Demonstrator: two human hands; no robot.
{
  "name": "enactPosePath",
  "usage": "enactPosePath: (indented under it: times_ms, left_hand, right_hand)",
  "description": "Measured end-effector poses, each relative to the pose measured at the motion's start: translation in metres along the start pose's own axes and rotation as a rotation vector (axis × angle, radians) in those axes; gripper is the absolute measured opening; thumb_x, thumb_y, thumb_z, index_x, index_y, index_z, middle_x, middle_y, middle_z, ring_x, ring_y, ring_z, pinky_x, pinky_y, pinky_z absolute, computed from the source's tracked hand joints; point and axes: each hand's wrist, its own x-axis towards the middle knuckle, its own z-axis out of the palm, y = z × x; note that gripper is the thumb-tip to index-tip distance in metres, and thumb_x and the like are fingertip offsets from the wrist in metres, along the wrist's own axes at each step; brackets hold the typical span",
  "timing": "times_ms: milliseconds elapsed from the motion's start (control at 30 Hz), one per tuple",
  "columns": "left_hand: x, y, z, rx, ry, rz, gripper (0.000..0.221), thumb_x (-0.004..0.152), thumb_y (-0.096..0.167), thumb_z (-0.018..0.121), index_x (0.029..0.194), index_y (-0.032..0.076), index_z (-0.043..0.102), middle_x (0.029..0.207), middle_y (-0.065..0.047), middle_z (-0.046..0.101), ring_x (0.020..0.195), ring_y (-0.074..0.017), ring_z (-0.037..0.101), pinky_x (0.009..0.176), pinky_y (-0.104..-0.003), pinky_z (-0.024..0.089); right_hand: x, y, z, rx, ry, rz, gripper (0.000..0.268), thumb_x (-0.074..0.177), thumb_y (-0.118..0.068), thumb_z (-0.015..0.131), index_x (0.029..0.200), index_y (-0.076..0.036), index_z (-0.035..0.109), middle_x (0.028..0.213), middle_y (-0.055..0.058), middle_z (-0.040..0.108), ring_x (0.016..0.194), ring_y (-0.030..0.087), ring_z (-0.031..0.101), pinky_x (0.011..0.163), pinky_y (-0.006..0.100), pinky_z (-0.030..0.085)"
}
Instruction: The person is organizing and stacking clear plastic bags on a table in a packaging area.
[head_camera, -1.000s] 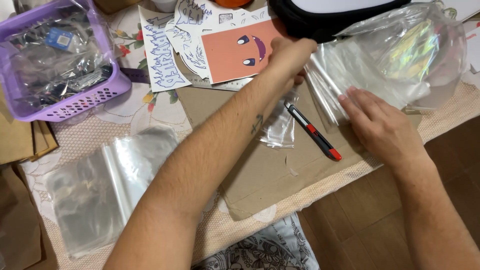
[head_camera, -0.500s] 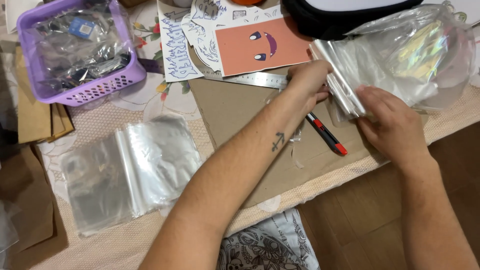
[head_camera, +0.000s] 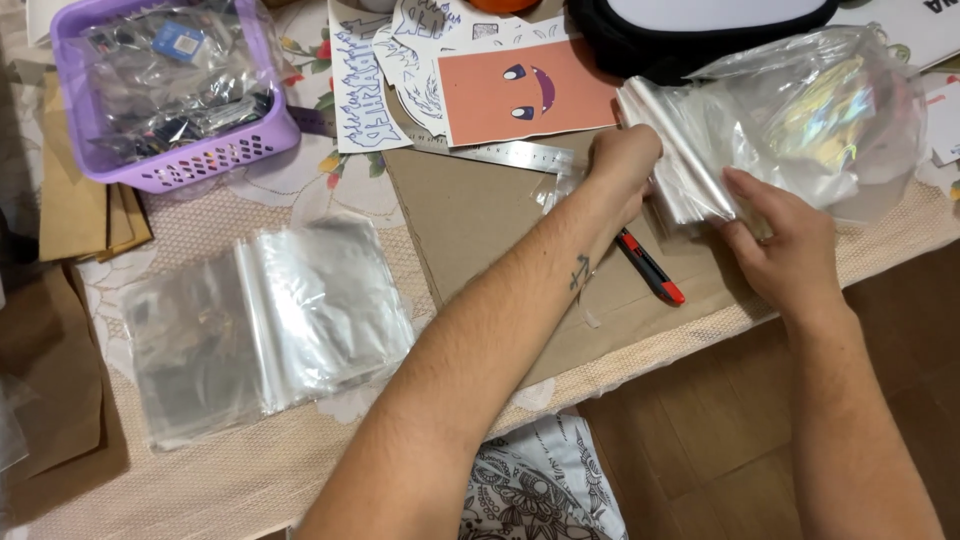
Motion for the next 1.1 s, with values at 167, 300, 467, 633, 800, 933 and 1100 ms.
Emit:
enactPosePath:
  times_ms: [167,300,467,633,800,933,1100]
  left_hand:
    - [0.009,-0.004,0.001,-0.139,-0.109,0.020,0.049,0.066,0.001,0.055,0.115,-0.001,0.054,0.100,-0.013,0.059,0.091,-0.0247,0.057,0.069,-0.037,0.052]
    - [0.011,-0.006,-0.003,-0.164,-0.107,0.062,0.050,0.073,0.008,0.059,0.122,0.002,0.048,0.104,-0.012,0.060,0.091,-0.0238,0.059,0.068,-0.037,0.051]
    - [-0.012,-0.003,-0.006,-0.021,0.009,0.149,0.073,0.069,0.021,0.074,0.132,-0.002,0.045,0.133,-0.016,0.061,0.121,-0.0269,0.060,0.097,-0.034,0.049]
    - [-0.026,0.014,-0.020,0.106,0.080,0.171,0.054,0.075,0.006,0.071,0.124,0.004,0.050,0.124,-0.013,0.063,0.114,-0.0286,0.061,0.093,-0.038,0.050]
    - [-0.043,0.034,-0.041,-0.071,-0.023,0.187,0.069,0.078,-0.006,0.064,0.143,0.001,0.042,0.145,-0.014,0.050,0.136,-0.0272,0.047,0.112,-0.038,0.040]
    - [-0.038,0.021,-0.066,-0.109,-0.275,0.362,0.081,0.077,0.012,0.078,0.146,-0.004,0.038,0.129,-0.023,0.057,0.122,-0.0346,0.058,0.103,-0.056,0.046]
    - [-0.117,0.025,-0.158,-0.073,-0.412,0.612,0.064,0.078,0.008,0.082,0.132,-0.003,0.050,0.115,-0.017,0.066,0.103,-0.0225,0.063,0.091,-0.047,0.057]
  right_hand:
    - [0.007,-0.002,-0.009,0.279,-0.064,0.205,0.047,0.095,0.008,0.064,0.141,-0.003,0.066,0.106,0.010,0.072,0.087,0.020,0.065,0.081,0.033,0.052]
    - [0.010,0.001,-0.010,0.242,-0.088,0.163,0.042,0.096,-0.001,0.068,0.137,0.000,0.065,0.128,0.017,0.068,0.116,0.029,0.063,0.097,0.039,0.049]
    - [0.008,-0.014,-0.010,0.082,-0.074,-0.062,0.044,0.092,0.005,0.070,0.136,0.000,0.066,0.132,0.016,0.068,0.126,0.032,0.062,0.106,0.042,0.050]
    - [0.008,-0.025,-0.013,0.052,-0.045,-0.022,0.047,0.088,-0.005,0.079,0.133,0.002,0.067,0.131,0.014,0.068,0.134,0.035,0.055,0.111,0.048,0.045]
    - [-0.011,-0.101,-0.030,0.406,0.197,0.402,0.029,0.095,-0.016,0.071,0.118,0.001,0.066,0.106,0.014,0.064,0.095,0.023,0.057,0.087,0.036,0.047]
    - [-0.038,-0.167,-0.008,1.269,-0.125,0.785,0.109,0.073,-0.088,0.033,0.125,0.003,0.066,0.111,0.028,0.075,0.106,0.038,0.072,0.083,0.045,0.058]
    - [0.010,-0.252,0.001,1.972,0.029,0.529,0.092,0.062,-0.075,0.072,0.125,-0.011,0.052,0.121,0.009,0.060,0.125,0.029,0.057,0.116,0.051,0.039]
